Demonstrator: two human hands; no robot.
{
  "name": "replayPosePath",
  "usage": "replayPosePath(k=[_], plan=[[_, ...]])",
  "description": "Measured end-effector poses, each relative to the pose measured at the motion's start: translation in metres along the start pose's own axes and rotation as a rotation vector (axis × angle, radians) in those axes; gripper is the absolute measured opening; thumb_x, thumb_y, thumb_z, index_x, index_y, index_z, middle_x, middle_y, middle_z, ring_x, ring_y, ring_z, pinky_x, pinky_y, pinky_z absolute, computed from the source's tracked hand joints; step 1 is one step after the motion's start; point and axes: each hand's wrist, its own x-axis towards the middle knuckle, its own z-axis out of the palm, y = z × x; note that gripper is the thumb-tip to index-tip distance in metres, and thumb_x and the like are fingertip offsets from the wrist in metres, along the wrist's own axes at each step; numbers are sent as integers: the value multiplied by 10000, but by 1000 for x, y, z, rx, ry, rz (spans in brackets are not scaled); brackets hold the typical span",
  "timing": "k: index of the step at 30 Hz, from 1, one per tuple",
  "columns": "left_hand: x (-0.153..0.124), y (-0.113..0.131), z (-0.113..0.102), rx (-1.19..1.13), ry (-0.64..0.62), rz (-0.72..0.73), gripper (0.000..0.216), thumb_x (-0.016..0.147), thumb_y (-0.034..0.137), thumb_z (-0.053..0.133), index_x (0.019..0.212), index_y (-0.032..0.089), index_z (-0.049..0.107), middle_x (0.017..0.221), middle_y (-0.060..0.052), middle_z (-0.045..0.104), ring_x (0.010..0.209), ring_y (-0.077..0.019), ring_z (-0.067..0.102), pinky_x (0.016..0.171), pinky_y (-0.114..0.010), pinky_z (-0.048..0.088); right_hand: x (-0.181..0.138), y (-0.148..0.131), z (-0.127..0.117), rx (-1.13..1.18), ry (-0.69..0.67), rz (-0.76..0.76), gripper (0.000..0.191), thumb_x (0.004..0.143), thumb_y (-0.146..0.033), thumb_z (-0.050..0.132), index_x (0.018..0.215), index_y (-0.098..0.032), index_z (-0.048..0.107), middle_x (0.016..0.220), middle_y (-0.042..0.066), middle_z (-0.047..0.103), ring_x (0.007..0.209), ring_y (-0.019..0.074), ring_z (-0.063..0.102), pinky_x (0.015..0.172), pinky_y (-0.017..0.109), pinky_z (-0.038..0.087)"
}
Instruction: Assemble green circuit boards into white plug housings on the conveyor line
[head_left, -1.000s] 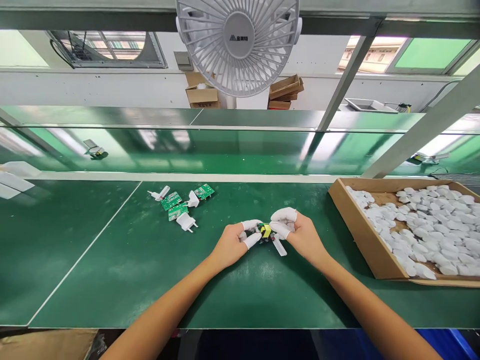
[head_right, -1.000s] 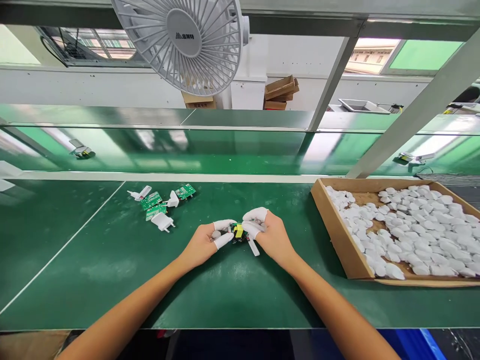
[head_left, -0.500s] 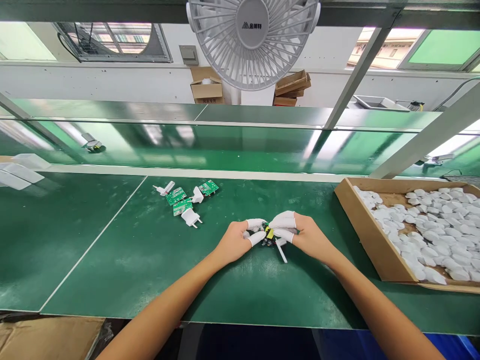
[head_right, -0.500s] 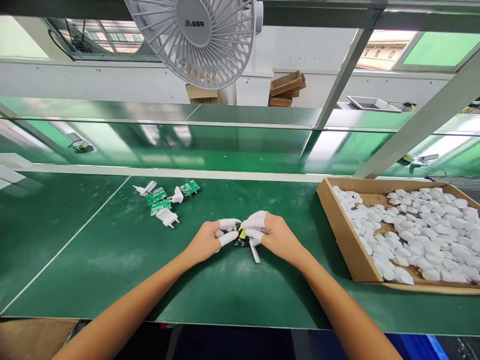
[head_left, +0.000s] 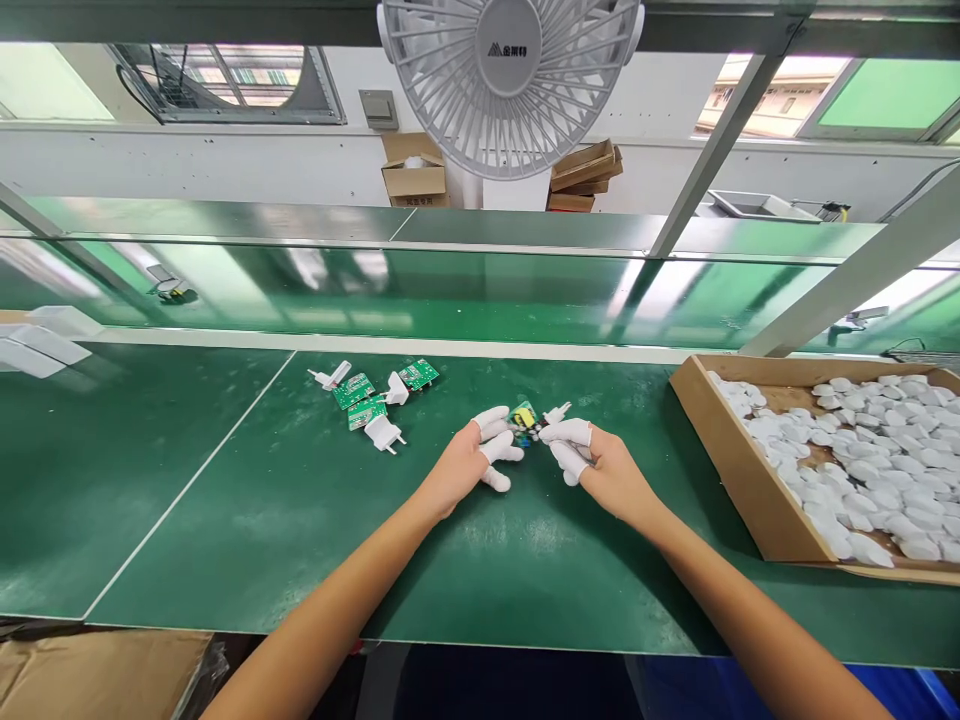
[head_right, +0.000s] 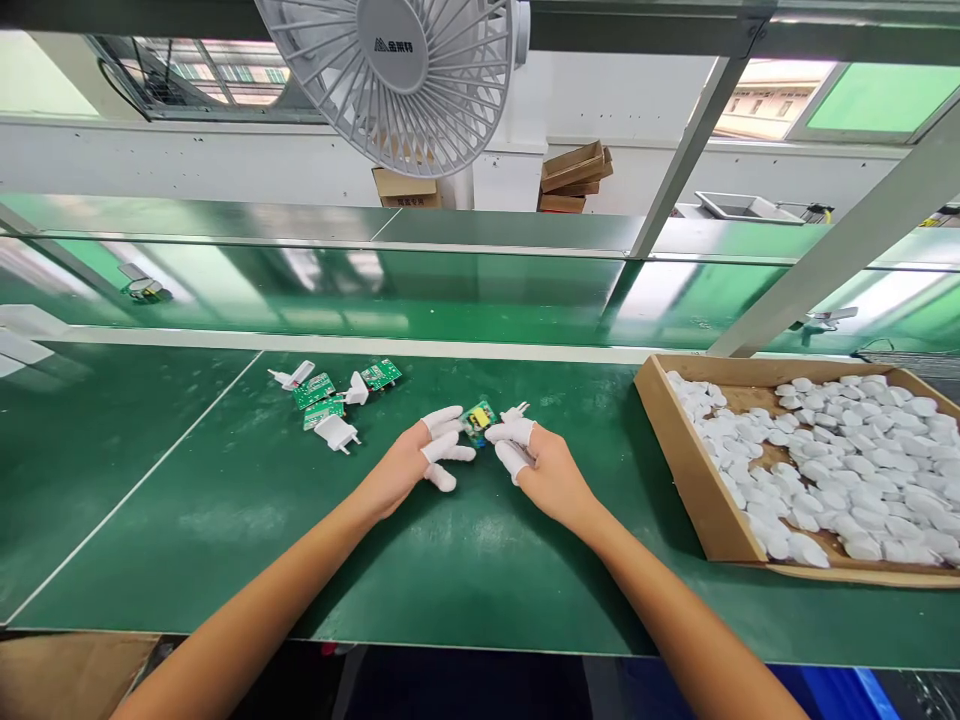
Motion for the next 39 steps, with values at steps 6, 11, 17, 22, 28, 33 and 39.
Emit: replayPosePath(k=[6,11,17,22,28,33,39], plan=[[2,3,3,-736,-108,-232,397,865,268,440,1253,180,429,1231,-154,529,979,-230,622,558,-251,536,-9,-14,15,62,-230,-10,278,747,-278,644,1022,-236,639,742,-10,578,604,108,506,601,227,434],[0,-2,8,-856,-94,-240,412,885,303,390,1277,176,394,1215,-147,546,1028,-239,606,709,-328,539,-10,-10,40,192,-163,106,233,752,-366,646,911,-195,650,629,-27,509,542,94,429,535,210,393],[-4,-10,18,-956,-91,-226,496,874,349,424,1320,150,341,1225,-164,544,1094,-258,569,890,-393,462,-12,-7,53,320,-114,224,268,771,-416,605,838,-161,650,551,-18,528,497,95,447,476,207,385],[-5,-8,18,-958,-112,-190,506,855,359,448,1320,175,370,1247,-150,531,1102,-268,555,897,-425,450,-10,-8,52,346,-165,294,251,726,-365,652,839,-141,664,541,-16,544,490,83,457,453,188,377],[-1,-8,14,-632,-51,-162,405,820,319,499,1214,225,492,1175,-92,548,802,-159,615,520,-244,498,-8,-7,33,373,-363,357,335,669,-314,701,971,-175,662,564,-21,596,413,61,439,316,135,298],[8,-12,10,-372,120,-132,451,714,243,667,1132,141,533,842,-50,576,472,-45,458,316,-148,297,-5,-6,9,538,-190,342,408,774,-426,592,1088,-165,601,577,-16,555,399,58,391,284,141,308],[14,-12,-4,-176,278,-42,509,672,292,718,1131,205,517,1052,-68,564,388,13,362,289,-146,165,3,-2,-20,717,147,232,384,820,-453,548,1093,-184,567,609,-25,463,438,66,342,298,166,286]])
